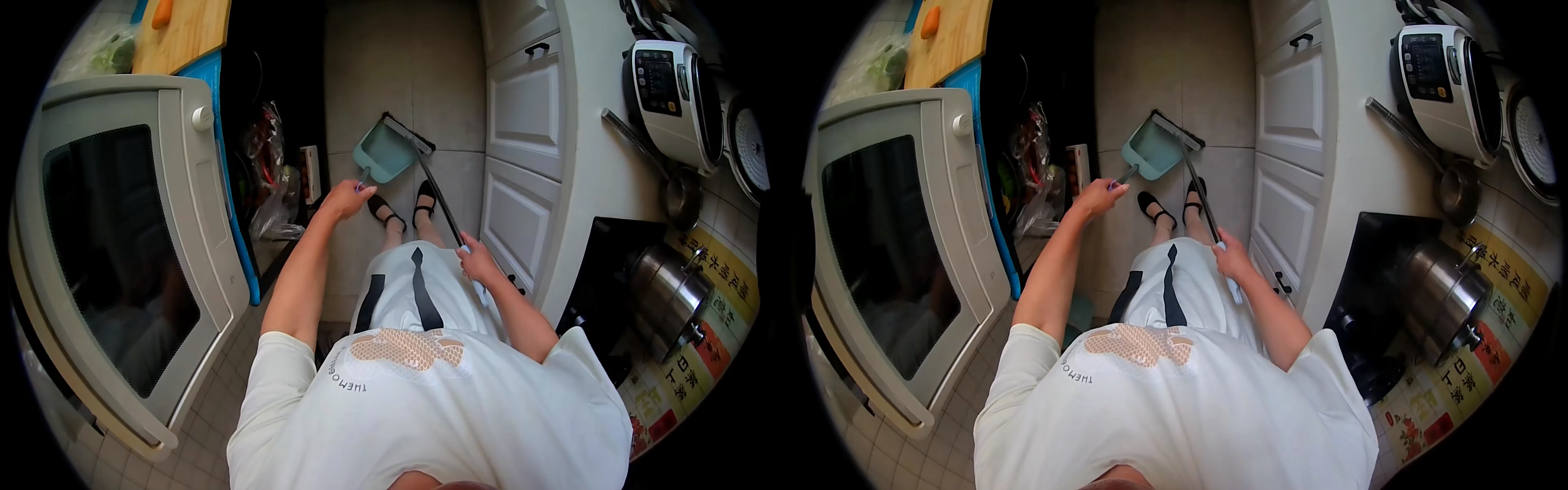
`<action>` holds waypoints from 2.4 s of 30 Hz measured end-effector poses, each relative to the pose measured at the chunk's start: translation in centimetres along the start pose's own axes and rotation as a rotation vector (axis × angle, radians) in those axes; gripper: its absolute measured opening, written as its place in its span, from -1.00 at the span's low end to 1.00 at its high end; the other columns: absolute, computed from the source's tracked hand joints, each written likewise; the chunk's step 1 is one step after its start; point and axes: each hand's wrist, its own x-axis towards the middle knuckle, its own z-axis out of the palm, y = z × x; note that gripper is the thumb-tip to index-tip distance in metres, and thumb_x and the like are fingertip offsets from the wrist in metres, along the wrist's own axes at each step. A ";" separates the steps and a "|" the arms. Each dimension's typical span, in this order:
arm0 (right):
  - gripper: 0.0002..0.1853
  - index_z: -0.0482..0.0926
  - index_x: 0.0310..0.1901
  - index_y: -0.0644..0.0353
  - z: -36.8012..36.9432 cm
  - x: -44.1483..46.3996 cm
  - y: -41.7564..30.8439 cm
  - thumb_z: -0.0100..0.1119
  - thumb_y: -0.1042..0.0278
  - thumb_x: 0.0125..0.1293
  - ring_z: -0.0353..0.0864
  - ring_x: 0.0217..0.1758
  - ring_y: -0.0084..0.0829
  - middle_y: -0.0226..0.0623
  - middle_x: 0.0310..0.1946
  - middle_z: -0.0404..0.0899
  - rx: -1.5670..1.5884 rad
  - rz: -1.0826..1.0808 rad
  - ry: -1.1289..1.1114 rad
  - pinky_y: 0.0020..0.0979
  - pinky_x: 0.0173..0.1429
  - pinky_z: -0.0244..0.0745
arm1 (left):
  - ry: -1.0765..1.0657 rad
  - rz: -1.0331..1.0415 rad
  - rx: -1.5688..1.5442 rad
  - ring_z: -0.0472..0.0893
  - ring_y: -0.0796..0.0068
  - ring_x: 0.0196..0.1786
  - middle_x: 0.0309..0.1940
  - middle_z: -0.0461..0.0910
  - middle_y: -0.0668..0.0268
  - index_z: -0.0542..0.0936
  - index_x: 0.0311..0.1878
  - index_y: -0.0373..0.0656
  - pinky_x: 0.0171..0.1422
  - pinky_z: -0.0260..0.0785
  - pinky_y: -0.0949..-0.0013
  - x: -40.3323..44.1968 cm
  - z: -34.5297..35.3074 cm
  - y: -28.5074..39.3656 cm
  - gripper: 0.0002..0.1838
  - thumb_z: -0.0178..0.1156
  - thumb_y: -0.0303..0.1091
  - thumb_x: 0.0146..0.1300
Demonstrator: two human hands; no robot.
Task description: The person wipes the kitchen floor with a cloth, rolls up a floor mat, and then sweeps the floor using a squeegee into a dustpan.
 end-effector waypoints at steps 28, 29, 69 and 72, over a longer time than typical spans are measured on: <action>-0.41 0.14 0.26 -0.01 2.6 11.9 8.5 -0.02 0.39 0.15 0.37 0.10 -0.07 0.03 0.07 0.34 0.094 -0.158 0.455 -0.30 0.15 0.27 | 0.022 0.026 -0.015 0.44 0.43 -0.46 -0.57 0.48 0.25 0.52 -0.29 -0.29 -0.28 0.29 0.35 0.4 0.8 0.0 -0.55 0.09 0.01 0.13; -0.41 0.14 0.26 -0.01 3.6 12.0 9.5 -0.02 0.39 0.15 0.37 0.10 -0.07 0.03 0.07 0.34 0.108 -0.154 0.463 -0.30 0.15 0.27 | 0.015 0.036 -0.004 0.44 0.43 -0.46 -0.57 0.48 0.25 0.52 -0.29 -0.29 -0.28 0.29 0.35 0.3 0.8 0.2 -0.55 0.09 0.01 0.13; -0.43 0.09 0.29 -0.03 9.2 0.2 12.8 -0.07 0.37 0.22 0.34 -0.73 -0.50 -0.29 -0.59 0.43 0.494 -0.082 0.272 -0.42 -0.60 0.34 | -0.170 -0.010 0.186 0.36 0.57 -0.61 -0.66 0.40 0.36 0.44 -0.44 -0.22 -0.55 0.21 0.46 0.3 -0.6 -1.4 -0.54 0.10 0.07 0.14; -0.40 -0.01 0.32 -0.07 8.7 -0.1 10.9 -0.09 0.38 0.26 0.19 -0.77 -0.59 -0.41 -0.71 0.25 0.798 -0.015 0.233 -0.48 -0.71 0.20 | -0.170 0.048 0.256 0.35 0.50 -0.61 -0.64 0.42 0.32 0.50 -0.32 -0.25 -0.54 0.23 0.37 0.8 -0.5 -1.6 -0.51 0.07 0.10 0.15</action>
